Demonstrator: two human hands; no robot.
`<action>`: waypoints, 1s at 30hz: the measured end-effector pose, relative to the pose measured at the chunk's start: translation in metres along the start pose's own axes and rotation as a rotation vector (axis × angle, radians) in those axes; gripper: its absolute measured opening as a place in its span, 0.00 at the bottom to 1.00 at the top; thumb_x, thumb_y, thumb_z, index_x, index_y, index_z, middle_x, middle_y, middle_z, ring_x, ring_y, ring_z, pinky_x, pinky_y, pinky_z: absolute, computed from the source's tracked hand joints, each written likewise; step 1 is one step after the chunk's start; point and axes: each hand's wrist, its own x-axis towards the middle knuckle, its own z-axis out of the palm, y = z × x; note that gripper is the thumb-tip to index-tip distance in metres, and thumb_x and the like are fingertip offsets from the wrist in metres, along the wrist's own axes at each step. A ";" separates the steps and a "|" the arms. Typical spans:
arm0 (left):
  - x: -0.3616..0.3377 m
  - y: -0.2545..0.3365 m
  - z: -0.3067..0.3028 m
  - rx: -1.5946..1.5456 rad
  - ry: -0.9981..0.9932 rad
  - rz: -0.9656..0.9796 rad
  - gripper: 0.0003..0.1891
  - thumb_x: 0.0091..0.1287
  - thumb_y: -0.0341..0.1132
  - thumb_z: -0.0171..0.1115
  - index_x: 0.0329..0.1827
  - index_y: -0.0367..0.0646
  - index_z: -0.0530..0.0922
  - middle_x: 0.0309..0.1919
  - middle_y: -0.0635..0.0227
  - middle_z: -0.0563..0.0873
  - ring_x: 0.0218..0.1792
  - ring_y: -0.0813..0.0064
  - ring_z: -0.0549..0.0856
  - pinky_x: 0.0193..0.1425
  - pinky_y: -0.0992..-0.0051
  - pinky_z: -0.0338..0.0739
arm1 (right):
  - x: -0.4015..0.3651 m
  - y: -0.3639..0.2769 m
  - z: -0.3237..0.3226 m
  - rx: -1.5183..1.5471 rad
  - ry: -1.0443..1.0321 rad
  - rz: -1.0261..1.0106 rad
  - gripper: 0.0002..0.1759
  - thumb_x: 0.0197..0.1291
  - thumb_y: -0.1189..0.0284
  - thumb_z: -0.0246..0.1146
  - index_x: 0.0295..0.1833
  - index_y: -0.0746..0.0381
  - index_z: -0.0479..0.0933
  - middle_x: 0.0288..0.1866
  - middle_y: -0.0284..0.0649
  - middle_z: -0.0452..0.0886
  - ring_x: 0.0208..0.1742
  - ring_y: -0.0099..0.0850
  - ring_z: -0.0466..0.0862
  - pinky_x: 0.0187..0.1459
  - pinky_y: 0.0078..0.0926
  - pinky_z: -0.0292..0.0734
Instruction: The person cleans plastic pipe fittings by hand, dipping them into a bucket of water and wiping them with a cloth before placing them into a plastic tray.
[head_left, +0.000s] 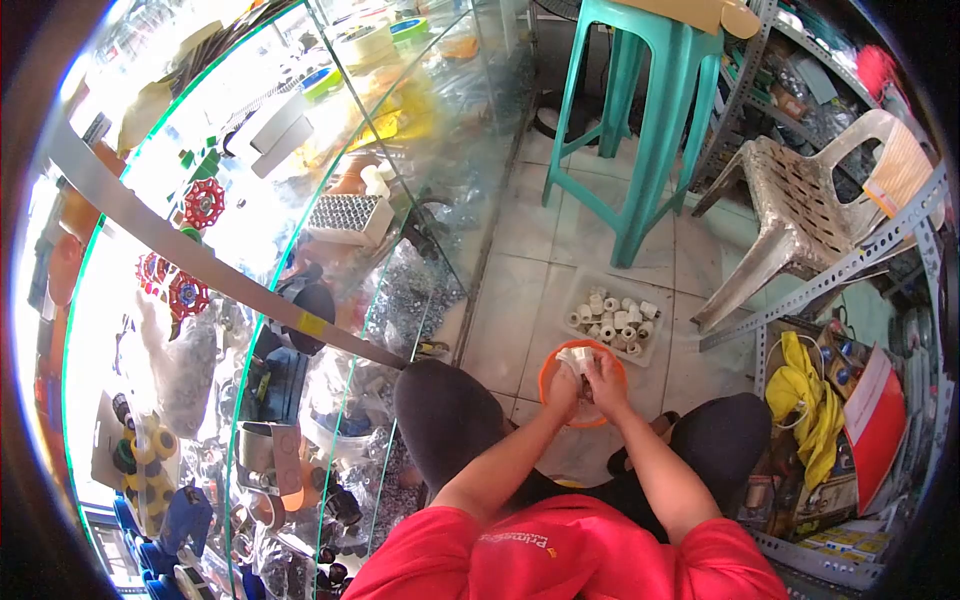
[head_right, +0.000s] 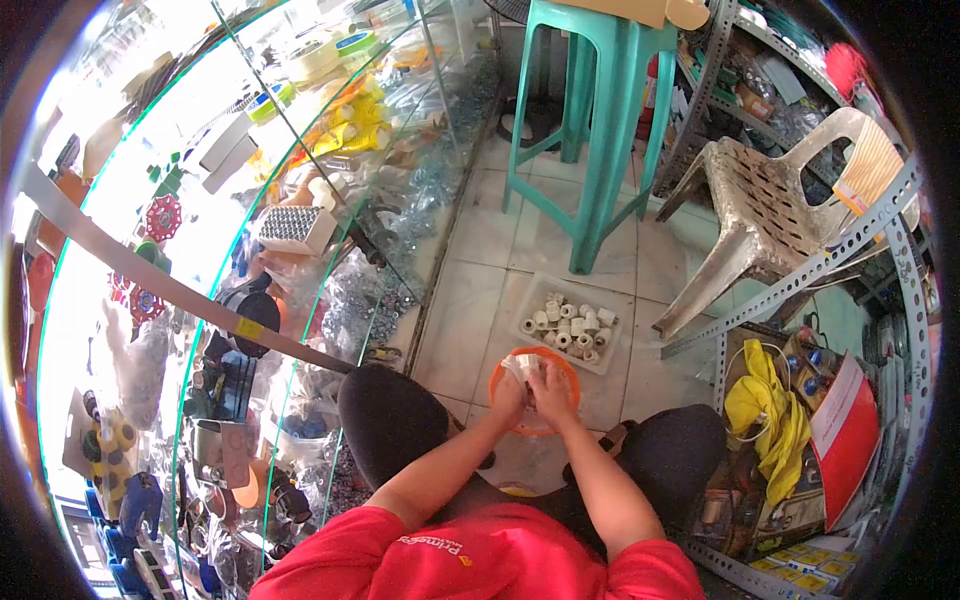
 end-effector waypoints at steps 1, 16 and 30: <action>-0.001 0.001 -0.001 0.130 -0.015 0.073 0.22 0.69 0.46 0.31 0.46 0.39 0.70 0.35 0.68 0.76 0.34 0.76 0.77 0.39 0.74 0.73 | 0.000 0.000 0.000 0.070 -0.024 0.035 0.19 0.62 0.60 0.47 0.51 0.62 0.66 0.42 0.38 0.72 0.40 0.28 0.74 0.38 0.24 0.71; 0.030 -0.037 -0.026 0.381 0.099 0.210 0.20 0.67 0.41 0.34 0.47 0.35 0.69 0.35 0.59 0.77 0.37 0.66 0.77 0.42 0.70 0.70 | -0.005 -0.019 0.001 -0.180 0.089 -0.204 0.14 0.59 0.66 0.51 0.45 0.65 0.69 0.43 0.50 0.74 0.48 0.44 0.72 0.48 0.34 0.66; 0.043 -0.046 -0.041 0.467 0.241 0.173 0.21 0.67 0.45 0.37 0.51 0.35 0.67 0.38 0.54 0.77 0.42 0.57 0.78 0.45 0.67 0.70 | -0.015 -0.030 0.001 -0.429 0.028 -0.175 0.14 0.56 0.68 0.52 0.46 0.61 0.70 0.44 0.47 0.75 0.46 0.47 0.73 0.45 0.41 0.67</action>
